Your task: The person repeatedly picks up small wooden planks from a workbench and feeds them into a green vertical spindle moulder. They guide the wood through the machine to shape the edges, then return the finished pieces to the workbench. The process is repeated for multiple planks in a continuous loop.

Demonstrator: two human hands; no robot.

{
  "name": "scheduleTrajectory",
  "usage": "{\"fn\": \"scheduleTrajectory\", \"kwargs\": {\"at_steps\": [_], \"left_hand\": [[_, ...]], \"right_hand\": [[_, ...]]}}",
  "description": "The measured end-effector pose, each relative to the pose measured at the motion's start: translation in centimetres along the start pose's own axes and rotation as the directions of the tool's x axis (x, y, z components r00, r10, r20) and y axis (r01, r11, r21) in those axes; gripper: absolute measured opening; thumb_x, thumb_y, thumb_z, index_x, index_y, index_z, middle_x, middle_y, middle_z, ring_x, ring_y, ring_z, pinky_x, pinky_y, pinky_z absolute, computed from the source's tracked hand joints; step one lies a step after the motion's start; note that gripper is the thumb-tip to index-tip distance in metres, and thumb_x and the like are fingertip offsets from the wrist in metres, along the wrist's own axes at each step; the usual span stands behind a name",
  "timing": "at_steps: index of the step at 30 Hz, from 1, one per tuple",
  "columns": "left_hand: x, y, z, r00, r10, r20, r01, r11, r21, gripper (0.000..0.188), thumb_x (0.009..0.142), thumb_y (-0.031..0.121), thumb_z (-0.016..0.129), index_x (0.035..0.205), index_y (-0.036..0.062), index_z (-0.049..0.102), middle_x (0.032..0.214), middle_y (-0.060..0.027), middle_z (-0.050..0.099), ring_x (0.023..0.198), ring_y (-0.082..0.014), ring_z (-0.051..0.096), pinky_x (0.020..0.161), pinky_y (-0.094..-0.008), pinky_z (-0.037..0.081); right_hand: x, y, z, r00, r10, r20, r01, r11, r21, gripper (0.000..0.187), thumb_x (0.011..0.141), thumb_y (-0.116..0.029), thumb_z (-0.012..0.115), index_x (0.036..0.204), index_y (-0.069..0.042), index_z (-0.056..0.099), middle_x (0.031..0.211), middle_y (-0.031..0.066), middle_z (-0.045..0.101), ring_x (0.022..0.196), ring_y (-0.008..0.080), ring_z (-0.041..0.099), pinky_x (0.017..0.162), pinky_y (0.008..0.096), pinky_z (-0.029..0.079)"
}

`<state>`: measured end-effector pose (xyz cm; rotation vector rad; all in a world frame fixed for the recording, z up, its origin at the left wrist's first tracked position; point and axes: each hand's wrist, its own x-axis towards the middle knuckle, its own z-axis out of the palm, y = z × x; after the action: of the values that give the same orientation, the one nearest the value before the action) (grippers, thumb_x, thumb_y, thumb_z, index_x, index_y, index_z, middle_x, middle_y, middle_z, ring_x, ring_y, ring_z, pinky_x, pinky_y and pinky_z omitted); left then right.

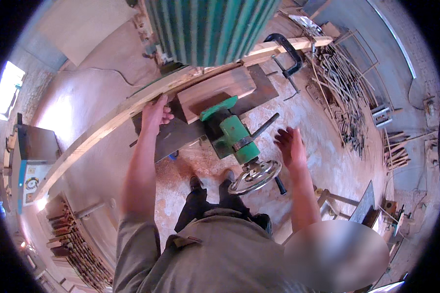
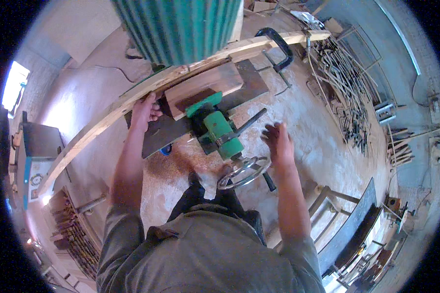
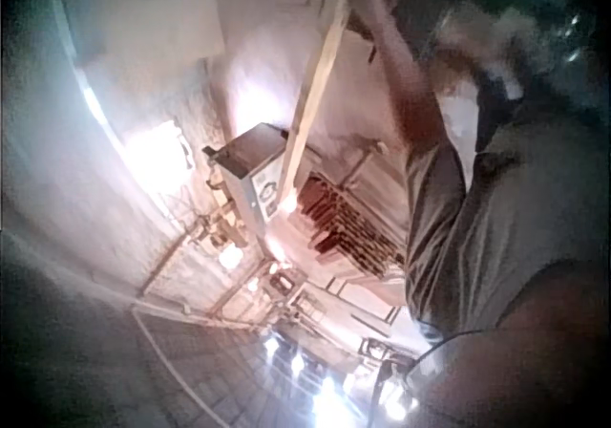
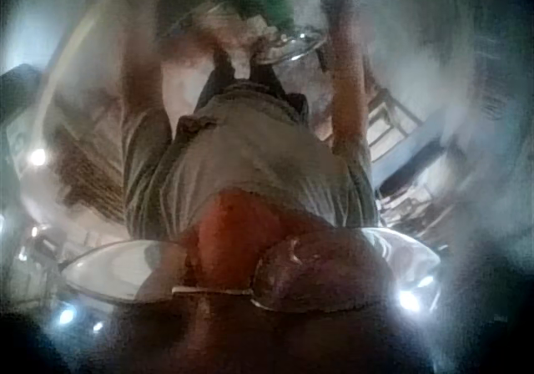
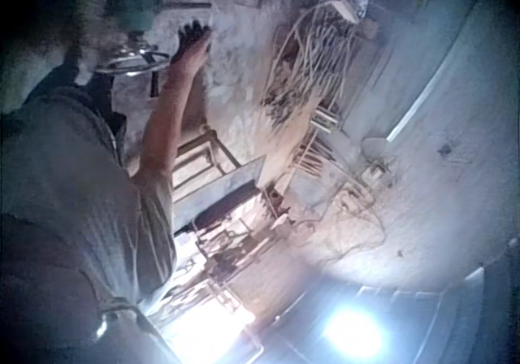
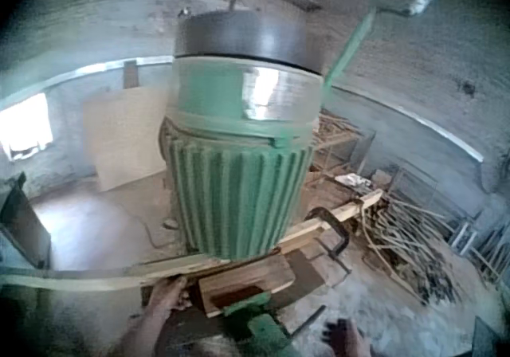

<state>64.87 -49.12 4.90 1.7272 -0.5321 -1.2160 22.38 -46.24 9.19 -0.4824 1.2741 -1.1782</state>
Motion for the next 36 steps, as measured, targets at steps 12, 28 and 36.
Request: {"fn": "scheduleTrajectory", "kwargs": {"at_steps": [12,28,36], "left_hand": [[1.1,-0.4,-0.3,0.999,0.03,0.014,-0.029,0.999,-0.039,0.032,0.087,0.031,0.057,0.087,-0.0005,0.058,0.063,-0.0075,0.057,0.045,-0.0164,0.059,0.034,-0.0271,0.042],[4.0,-2.8,0.4,0.902,0.429,0.05,-0.432,0.893,0.129,0.027,0.089,0.026,0.054,0.105,0.0042,0.056,0.055,-0.0057,0.049,0.045,-0.017,0.052,0.037,-0.0323,0.041],[-2.8,0.9,1.1,0.948,0.311,-0.064,-0.313,0.949,-0.029,0.032,0.087,0.035,0.058,0.093,0.0027,0.056,0.057,-0.004,0.047,0.036,-0.0142,0.042,0.03,-0.0269,0.033]], "right_hand": [[-10.3,1.7,24.5,0.53,0.455,0.715,0.834,-0.128,-0.536,0.034,0.084,-0.039,0.048,0.082,-0.011,0.068,0.082,0.0184,0.065,0.081,0.0367,0.063,0.073,0.0455,0.051],[-6.2,-1.6,18.5,0.541,0.025,0.841,0.721,0.502,-0.479,0.035,0.086,-0.038,0.057,0.103,-0.008,0.061,0.09,0.0154,0.065,0.088,0.0334,0.063,0.08,0.0456,0.048],[-8.7,-48.0,17.9,0.344,-0.898,0.274,0.771,0.104,-0.629,0.048,0.088,-0.05,0.051,0.103,-0.006,0.064,0.099,0.0092,0.065,0.096,0.0189,0.058,0.081,0.0379,0.043]]}}
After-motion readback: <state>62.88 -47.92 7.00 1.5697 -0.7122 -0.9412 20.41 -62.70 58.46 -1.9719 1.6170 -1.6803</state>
